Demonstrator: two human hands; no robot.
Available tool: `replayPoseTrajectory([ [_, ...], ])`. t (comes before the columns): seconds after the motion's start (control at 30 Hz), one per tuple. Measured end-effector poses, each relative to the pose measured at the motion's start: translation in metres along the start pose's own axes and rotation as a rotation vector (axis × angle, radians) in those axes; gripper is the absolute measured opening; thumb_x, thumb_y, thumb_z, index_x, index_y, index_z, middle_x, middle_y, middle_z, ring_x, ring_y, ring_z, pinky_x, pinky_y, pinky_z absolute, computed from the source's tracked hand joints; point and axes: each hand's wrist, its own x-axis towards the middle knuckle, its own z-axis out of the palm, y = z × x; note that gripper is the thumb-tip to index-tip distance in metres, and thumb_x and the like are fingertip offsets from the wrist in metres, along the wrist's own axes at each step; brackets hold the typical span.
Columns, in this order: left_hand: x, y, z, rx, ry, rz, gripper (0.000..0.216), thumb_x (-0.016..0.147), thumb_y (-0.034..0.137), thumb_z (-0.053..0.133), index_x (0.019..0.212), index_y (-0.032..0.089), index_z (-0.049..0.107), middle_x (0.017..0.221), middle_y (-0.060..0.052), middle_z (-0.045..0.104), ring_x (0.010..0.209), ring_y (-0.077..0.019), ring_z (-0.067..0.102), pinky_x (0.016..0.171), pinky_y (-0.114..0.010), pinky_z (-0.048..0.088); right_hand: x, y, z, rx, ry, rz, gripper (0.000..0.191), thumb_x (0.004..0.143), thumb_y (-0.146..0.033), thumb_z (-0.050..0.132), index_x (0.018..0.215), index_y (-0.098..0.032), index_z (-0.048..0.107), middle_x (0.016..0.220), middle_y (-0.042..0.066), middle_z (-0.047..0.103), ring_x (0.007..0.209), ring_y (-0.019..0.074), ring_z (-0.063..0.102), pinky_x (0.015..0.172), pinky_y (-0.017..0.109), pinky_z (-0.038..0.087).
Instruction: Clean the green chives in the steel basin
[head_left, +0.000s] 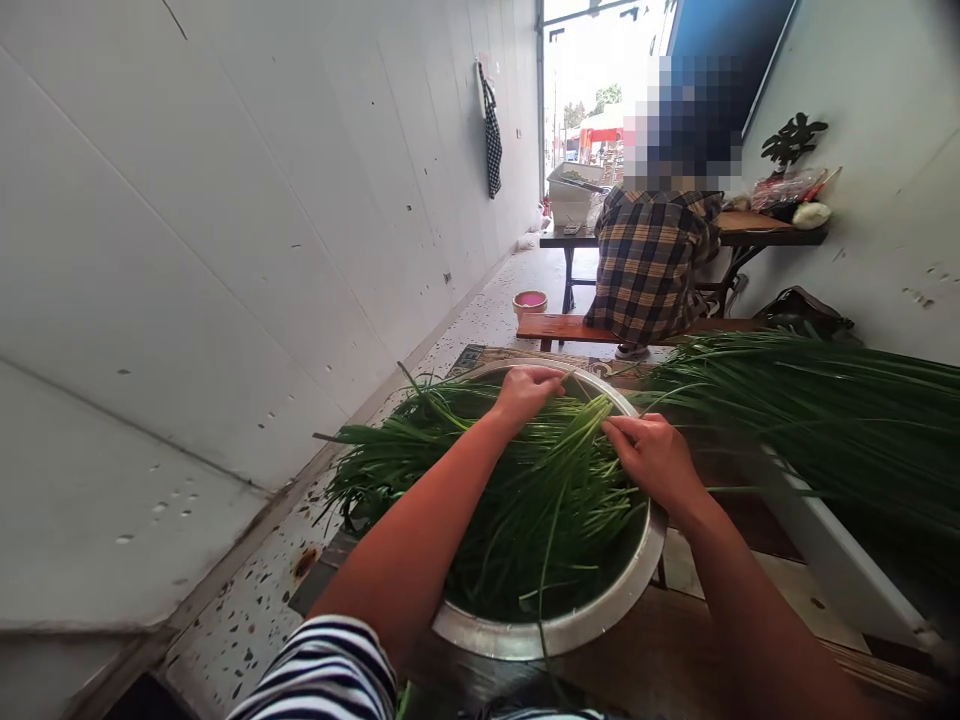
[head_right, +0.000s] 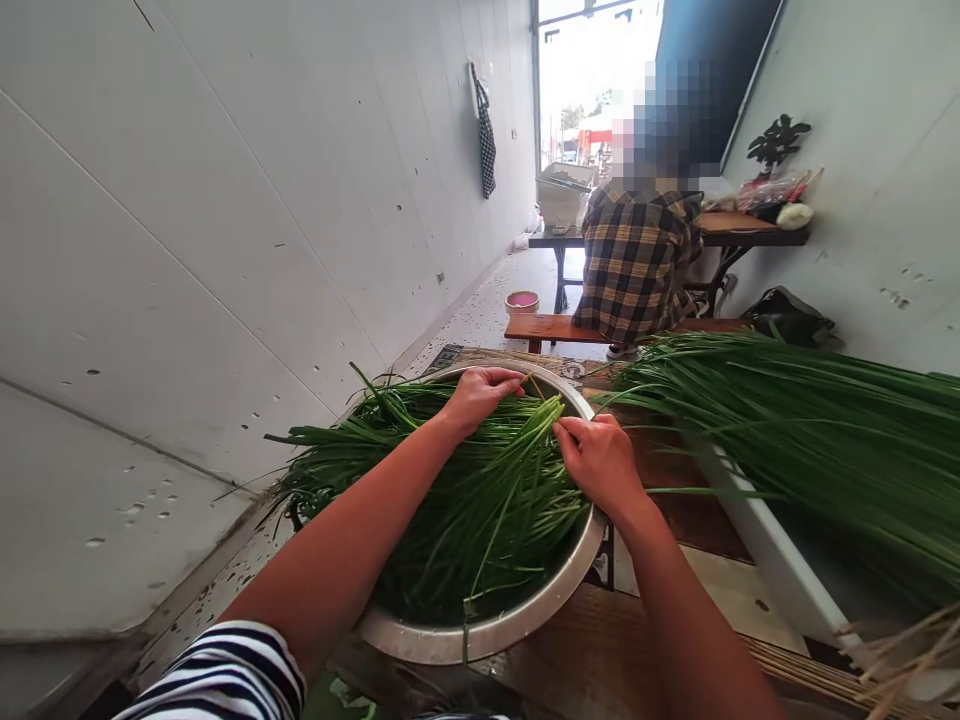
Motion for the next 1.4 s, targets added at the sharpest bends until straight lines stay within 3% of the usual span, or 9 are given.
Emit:
replayPoseTrajectory([
  [0.2,0.0036,-0.007,0.0064,-0.032,0.084,0.017,0.019,0.068,0.022,0.063,0.082,0.013,0.073,0.07,-0.005,0.071,0.068,-0.0142,0.062,0.072,-0.025,0.046,-0.0009,0.0023,0.0005,-0.032,-0.024,-0.02,0.034,0.088,-0.032,0.043,0.067,-0.021,0.068,0.045,0.001,0.055,0.055,0.015,0.048,0.059,0.023,0.03],
  [0.5,0.0032,-0.0038,0.0054,-0.186,0.058,-0.074,0.019,0.067,0.027,0.066,0.076,0.011,0.072,0.066,-0.005,0.07,0.069,-0.0146,0.062,0.076,-0.027,0.045,-0.0017,0.0028,0.0012,-0.051,-0.073,-0.032,0.033,0.089,-0.034,0.043,0.072,-0.021,0.069,0.049,0.001,0.058,0.056,0.0154,0.049,0.062,0.024,0.03],
  [0.8,0.0039,-0.0047,0.0067,-0.279,0.076,-0.079,0.016,0.065,0.024,0.068,0.074,0.01,0.071,0.062,-0.004,0.069,0.063,-0.0129,0.06,0.075,-0.029,0.045,-0.002,0.0016,-0.0004,-0.054,-0.063,-0.03,0.037,0.089,-0.033,0.043,0.062,-0.021,0.065,0.044,0.0,0.053,0.056,0.0148,0.047,0.06,0.024,0.028],
  [1.4,0.0039,-0.0058,0.0073,-0.231,0.128,-0.06,0.016,0.064,0.022,0.068,0.075,0.011,0.072,0.066,-0.005,0.07,0.065,-0.0141,0.062,0.075,-0.029,0.047,-0.0024,0.0038,0.002,-0.03,-0.058,-0.034,0.035,0.088,-0.034,0.042,0.068,-0.022,0.068,0.045,0.0,0.054,0.056,0.0156,0.048,0.062,0.024,0.031],
])
